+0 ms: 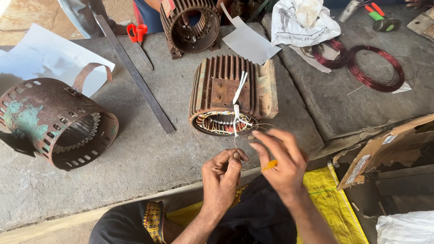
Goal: The person uses a yellow utility knife to strip the insulation from wires connected to a motor stator. They repeatedly cut and peel the wire coating to expose the copper strands.
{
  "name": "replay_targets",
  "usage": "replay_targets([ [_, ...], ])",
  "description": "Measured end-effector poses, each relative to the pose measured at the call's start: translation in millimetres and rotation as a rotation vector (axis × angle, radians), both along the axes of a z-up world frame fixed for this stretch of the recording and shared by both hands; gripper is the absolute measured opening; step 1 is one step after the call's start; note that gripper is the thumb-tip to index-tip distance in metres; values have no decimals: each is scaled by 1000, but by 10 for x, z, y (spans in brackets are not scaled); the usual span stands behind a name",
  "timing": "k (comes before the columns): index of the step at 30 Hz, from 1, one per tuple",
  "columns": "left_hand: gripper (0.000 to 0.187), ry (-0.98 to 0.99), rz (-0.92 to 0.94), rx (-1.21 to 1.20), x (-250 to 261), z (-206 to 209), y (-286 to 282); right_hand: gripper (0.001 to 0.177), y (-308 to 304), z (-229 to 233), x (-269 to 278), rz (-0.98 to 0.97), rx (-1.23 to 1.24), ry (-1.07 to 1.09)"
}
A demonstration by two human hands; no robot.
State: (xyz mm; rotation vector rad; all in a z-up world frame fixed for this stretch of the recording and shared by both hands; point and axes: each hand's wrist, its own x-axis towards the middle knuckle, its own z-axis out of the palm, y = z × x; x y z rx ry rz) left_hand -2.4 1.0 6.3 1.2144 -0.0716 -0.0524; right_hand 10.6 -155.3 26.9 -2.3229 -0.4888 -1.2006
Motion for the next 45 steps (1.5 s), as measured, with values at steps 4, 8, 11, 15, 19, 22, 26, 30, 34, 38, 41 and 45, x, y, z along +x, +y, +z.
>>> replay_targets([
  [4,29,-30,13,36,9,-22,0,31,-57,185,153,140,-208,73],
  [8,28,-14,16,33,-1,1,-7,36,-42,323,175,148,-365,140],
  [11,25,-11,24,40,-7,22,14,42,-26,430,177,158,-426,224],
  [15,25,-1,24,42,2,26,43,42,-4,530,180,159,-542,311],
  [19,25,-35,16,31,-8,8,39,38,-44,679,258,206,-701,154],
  [22,27,-44,13,5,3,-27,5,27,-74,827,547,363,-862,-33],
  [26,25,-30,10,-31,2,-22,16,14,-59,1014,743,490,-1035,-185],
  [30,27,-21,-2,-43,6,-17,19,13,-65,1007,812,509,-1078,-277],
  [34,29,-42,-3,-45,1,-24,33,26,-186,947,615,338,-743,15],
  [38,30,-28,10,-8,13,-44,71,38,-347,746,-47,606,207,601],
  [41,33,-39,15,27,9,-56,49,21,-282,251,-240,867,1220,910],
  [45,32,-22,1,-11,0,-63,19,12,80,-329,-222,619,1034,504],
])
